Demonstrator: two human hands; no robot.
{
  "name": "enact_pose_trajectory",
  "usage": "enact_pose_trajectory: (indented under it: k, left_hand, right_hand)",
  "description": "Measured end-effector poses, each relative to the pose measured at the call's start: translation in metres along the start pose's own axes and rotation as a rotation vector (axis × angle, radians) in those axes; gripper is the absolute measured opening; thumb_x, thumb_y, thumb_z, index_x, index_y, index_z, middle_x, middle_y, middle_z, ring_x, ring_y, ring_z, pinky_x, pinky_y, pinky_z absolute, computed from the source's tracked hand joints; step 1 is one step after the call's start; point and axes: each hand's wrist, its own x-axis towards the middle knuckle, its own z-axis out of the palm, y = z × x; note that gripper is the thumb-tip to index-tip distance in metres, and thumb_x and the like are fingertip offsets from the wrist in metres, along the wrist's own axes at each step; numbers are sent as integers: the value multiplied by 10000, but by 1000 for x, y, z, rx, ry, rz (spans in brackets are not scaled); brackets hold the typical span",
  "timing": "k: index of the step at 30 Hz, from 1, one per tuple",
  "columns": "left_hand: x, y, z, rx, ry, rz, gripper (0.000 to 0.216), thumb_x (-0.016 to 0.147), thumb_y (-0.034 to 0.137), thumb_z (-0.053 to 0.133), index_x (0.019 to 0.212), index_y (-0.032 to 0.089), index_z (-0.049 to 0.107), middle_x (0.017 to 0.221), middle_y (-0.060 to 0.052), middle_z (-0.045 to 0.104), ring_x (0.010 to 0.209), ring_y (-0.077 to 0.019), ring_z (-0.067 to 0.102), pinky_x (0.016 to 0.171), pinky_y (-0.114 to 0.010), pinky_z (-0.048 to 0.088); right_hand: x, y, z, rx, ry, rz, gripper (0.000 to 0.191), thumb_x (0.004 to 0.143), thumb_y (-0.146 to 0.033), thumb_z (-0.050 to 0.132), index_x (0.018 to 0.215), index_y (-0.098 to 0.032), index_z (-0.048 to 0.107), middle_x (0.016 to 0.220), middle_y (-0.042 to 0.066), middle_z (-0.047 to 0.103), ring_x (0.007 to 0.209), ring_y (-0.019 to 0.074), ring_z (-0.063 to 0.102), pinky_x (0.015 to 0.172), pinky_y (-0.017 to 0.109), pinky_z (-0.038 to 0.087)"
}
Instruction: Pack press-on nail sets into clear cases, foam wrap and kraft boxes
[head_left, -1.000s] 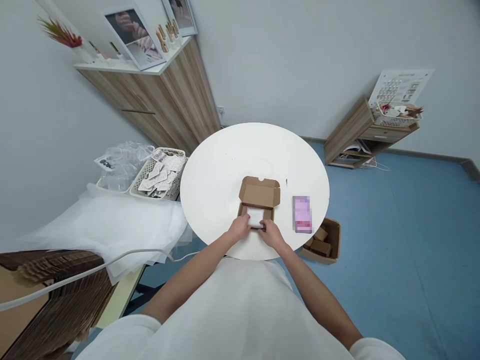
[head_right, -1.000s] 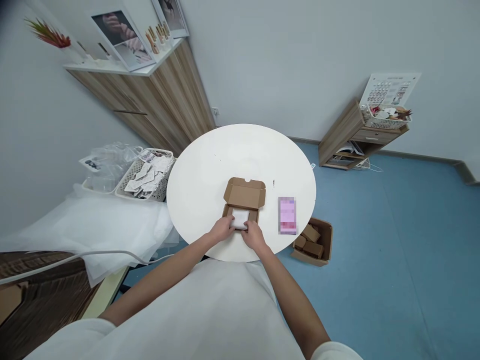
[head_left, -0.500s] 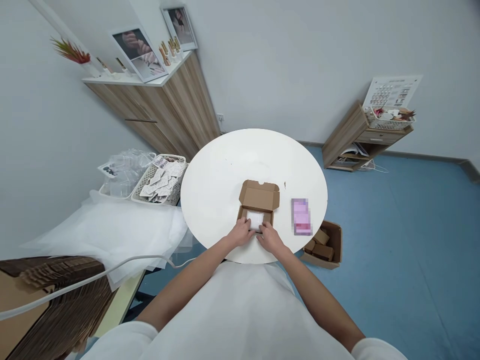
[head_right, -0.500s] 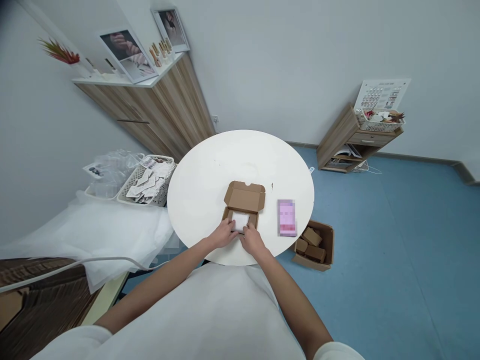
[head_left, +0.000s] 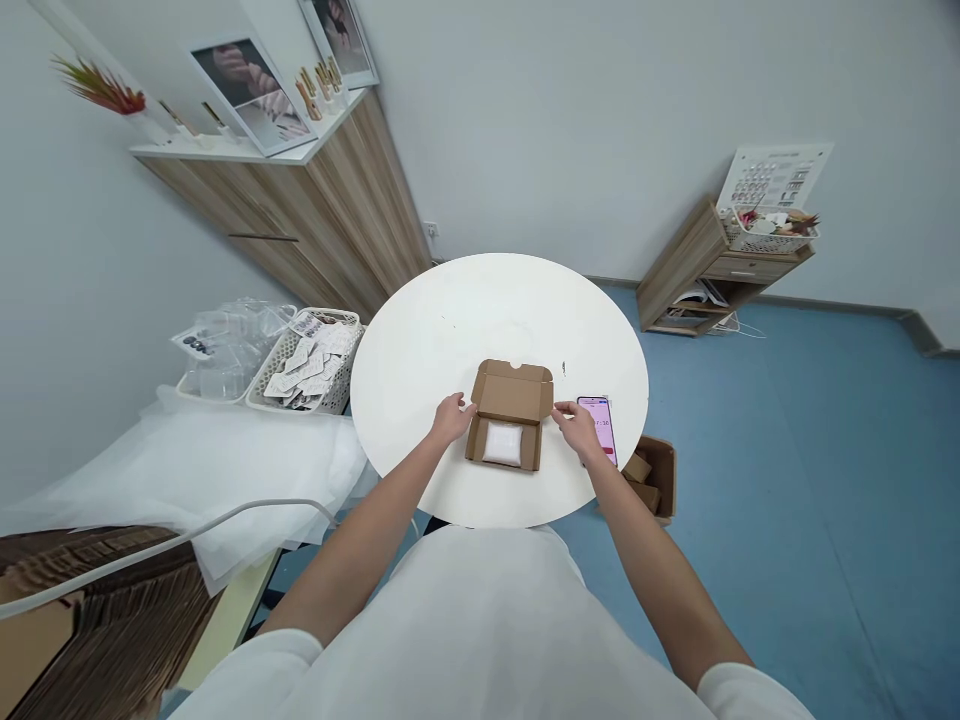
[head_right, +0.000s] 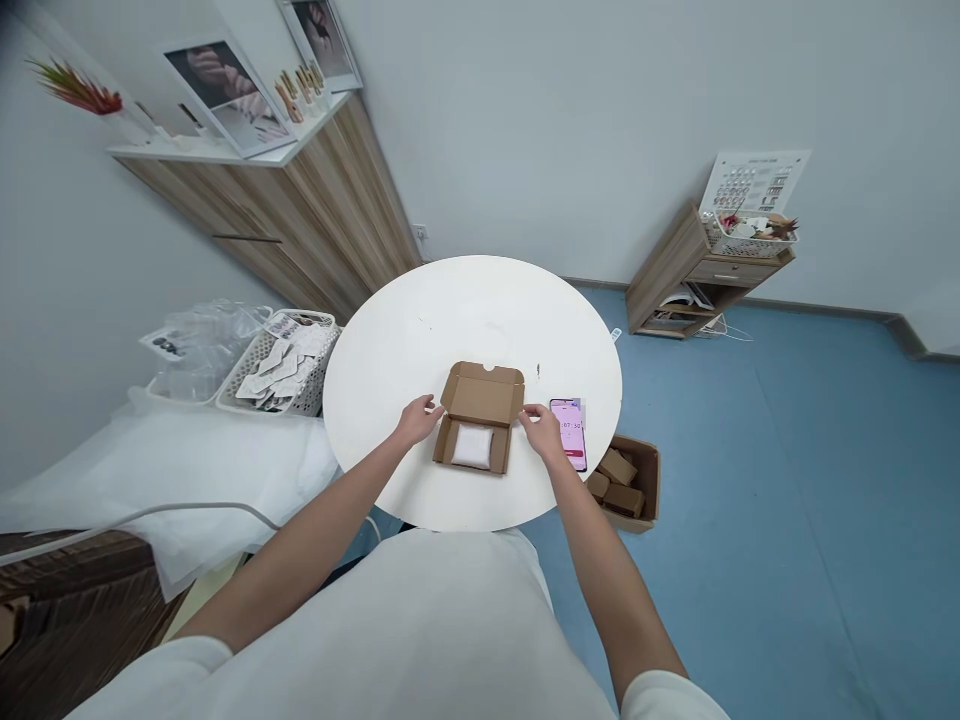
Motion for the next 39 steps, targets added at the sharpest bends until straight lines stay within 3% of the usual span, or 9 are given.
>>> enact_pose_trajectory:
  k: [4, 7, 11, 16, 20, 25, 32, 36, 39]
  left_hand:
    - [12, 5, 4, -17, 22, 1, 405, 770, 367, 448, 1108, 152, 511, 1043, -87, 598, 965, -186, 542, 753, -252, 400]
    - [15, 8, 7, -38, 7, 11, 251, 777, 301, 429, 921, 190, 602, 882, -51, 646, 849, -181, 575, 680, -257, 411]
    - [20, 10, 7, -63, -6, 5, 204, 771, 261, 430, 773, 205, 625, 720, -24, 647, 743, -172, 584, 617, -252, 411]
    - [28, 9, -5, -147, 28, 25, 196, 747, 215, 438, 832, 199, 614, 771, -11, 657, 757, -149, 590, 661, -237, 431]
    - [25, 5, -15, -177, 0, 32, 246, 718, 192, 483, 943, 205, 581, 811, -9, 657, 748, -143, 597, 657, -235, 447]
    - [10, 4, -17, -151, -28, 68, 267, 694, 131, 501, 945, 197, 564, 872, -14, 647, 782, -131, 595, 664, -215, 458]
    - [-2, -5, -16, -7, -21, 191, 487, 661, 141, 553, 1136, 204, 466, 837, -10, 612, 751, -136, 579, 688, -233, 451]
    - [-7, -16, -16, -18, -128, 274, 331, 665, 164, 536, 993, 211, 560, 813, -3, 616, 736, -147, 578, 672, -245, 452]
    - [-12, -25, -17, -129, -194, 272, 328, 687, 179, 505, 1004, 227, 575, 913, -9, 631, 819, -156, 580, 724, -264, 453]
  right_hand:
    - [15, -1, 9, 132, -63, 137, 439, 691, -378, 535, 1069, -155, 516, 977, 87, 612, 566, 93, 526, 533, 237, 440]
    - [25, -4, 18, 183, -169, 182, 309, 704, -349, 522, 915, -129, 572, 789, 66, 629, 444, 70, 451, 443, 221, 391]
    - [42, -11, 28, 170, -181, 184, 215, 729, -323, 483, 748, -130, 576, 642, 40, 596, 422, 76, 442, 410, 211, 355]
    - [56, -30, 25, 168, -197, 136, 302, 785, -378, 390, 853, -156, 583, 836, 45, 628, 533, 88, 540, 517, 217, 418]
    - [50, -37, 17, 67, -259, -29, 336, 804, -360, 380, 1061, -204, 529, 1003, 34, 617, 725, 120, 600, 711, 274, 439]
    - [34, -29, 16, -121, -257, -213, 322, 810, -300, 413, 1110, -224, 504, 1027, 43, 620, 938, 172, 561, 820, 332, 411]
    - [21, -17, 16, -75, -271, -250, 336, 758, -239, 498, 1093, -210, 507, 1028, 57, 601, 850, 148, 585, 772, 312, 460]
    - [17, -14, 15, -111, -310, -259, 453, 726, -201, 522, 1172, -232, 448, 905, 23, 609, 739, 129, 585, 707, 299, 474]
    - [12, -12, 15, -146, -355, -300, 457, 726, -160, 490, 1173, -249, 461, 940, 16, 606, 766, 127, 579, 743, 305, 465]
